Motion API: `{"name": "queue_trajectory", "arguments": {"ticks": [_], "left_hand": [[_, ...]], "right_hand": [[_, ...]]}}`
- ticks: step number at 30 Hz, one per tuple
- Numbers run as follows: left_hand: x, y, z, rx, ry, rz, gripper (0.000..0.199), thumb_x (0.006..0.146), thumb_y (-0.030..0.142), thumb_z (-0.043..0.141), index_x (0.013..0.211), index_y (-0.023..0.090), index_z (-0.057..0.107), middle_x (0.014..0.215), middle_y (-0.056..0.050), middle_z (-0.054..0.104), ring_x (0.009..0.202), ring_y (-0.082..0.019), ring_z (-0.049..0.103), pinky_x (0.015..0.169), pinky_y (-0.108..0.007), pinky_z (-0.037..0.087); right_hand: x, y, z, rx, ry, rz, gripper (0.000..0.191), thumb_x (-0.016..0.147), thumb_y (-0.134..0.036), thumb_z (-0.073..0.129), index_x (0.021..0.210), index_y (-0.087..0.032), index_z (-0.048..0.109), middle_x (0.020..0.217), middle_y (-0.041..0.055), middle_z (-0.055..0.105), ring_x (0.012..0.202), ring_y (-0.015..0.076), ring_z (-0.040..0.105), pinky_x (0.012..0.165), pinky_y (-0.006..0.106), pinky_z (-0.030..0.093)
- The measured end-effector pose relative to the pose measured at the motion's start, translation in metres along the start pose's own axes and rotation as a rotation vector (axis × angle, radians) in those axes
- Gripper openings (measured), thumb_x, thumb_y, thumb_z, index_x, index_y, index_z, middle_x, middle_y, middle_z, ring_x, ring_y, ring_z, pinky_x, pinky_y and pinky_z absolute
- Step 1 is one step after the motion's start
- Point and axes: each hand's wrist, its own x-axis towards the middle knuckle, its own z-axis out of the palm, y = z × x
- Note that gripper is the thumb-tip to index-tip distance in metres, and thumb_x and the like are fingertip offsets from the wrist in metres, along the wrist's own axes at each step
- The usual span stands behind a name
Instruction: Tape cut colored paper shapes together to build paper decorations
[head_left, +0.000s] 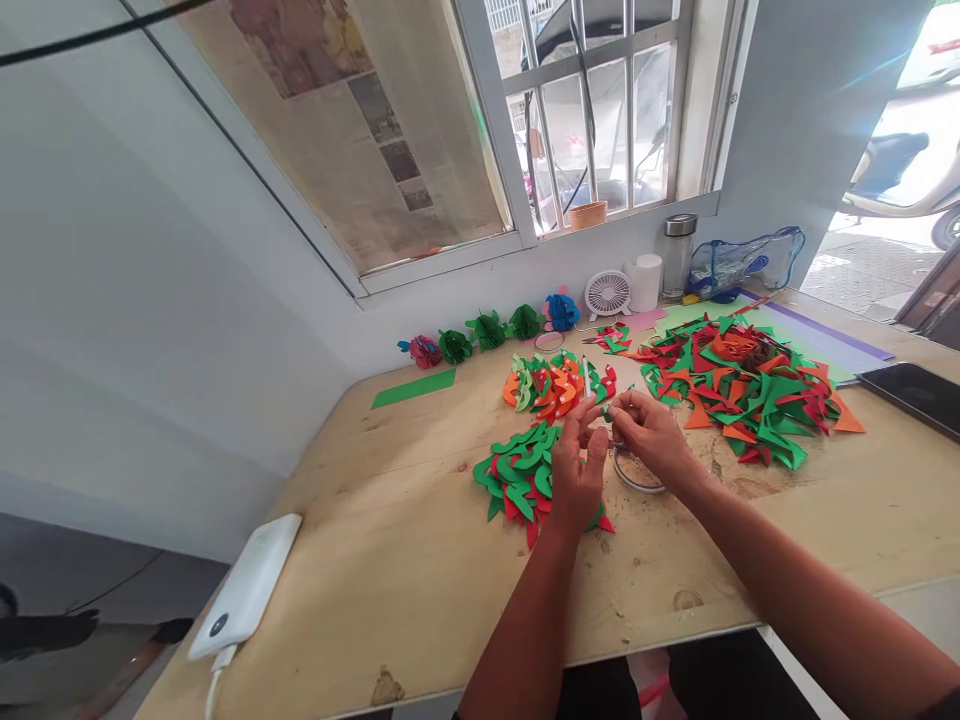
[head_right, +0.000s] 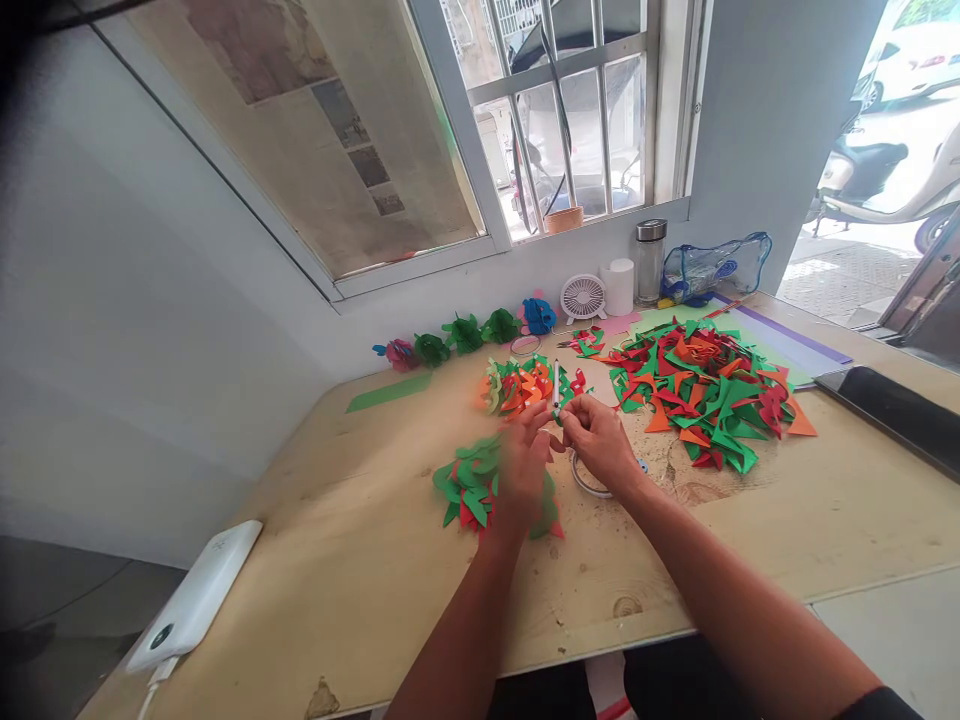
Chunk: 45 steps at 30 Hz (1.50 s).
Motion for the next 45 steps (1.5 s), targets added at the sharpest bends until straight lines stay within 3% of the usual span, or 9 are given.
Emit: {"name": "queue_trajectory", "arguments": {"ticks": [6,24,45], "left_hand": [[-0.0009,0.0056,-0.0038,0.035,-0.085,-0.020,0.041,0.089,0.039,0.045,0.126,0.019,0.046,0.121,-0.013,0.059,0.080,-0.014,0.061,0.070,-0.028,0.047],[-0.0045,-0.0018,-0.0002,0.071,-0.055,0.033,0.044,0.090,0.039,0.044,0.130,0.021,0.044,0.123,-0.013,0.058,0.078,-0.014,0.060,0.075,-0.030,0.049],[-0.0060,-0.0012,0.0031,0.019,-0.014,0.052,0.044,0.089,0.034,0.047,0.132,0.023,0.042,0.120,-0.011,0.060,0.076,-0.014,0.060,0.075,-0.030,0.047]], "right_hand": [[0.0005,0.0005,0.0001,-0.001,0.002,-0.007,0.032,0.074,-0.051,0.057,0.074,-0.020,0.051,0.051,-0.0026,0.053,0.046,0.0114,0.050,0.044,0.023,0.039],[0.0000,-0.0041,-0.0007,-0.085,0.019,-0.026,0.023,0.074,-0.042,0.056,0.068,-0.020,0.051,0.047,-0.0034,0.052,0.043,0.0101,0.046,0.044,0.022,0.037],[0.0020,0.0017,-0.0012,-0.075,0.010,-0.027,0.034,0.075,-0.051,0.057,0.068,-0.019,0.053,0.050,-0.0026,0.054,0.045,0.0099,0.046,0.045,0.022,0.036]]}}
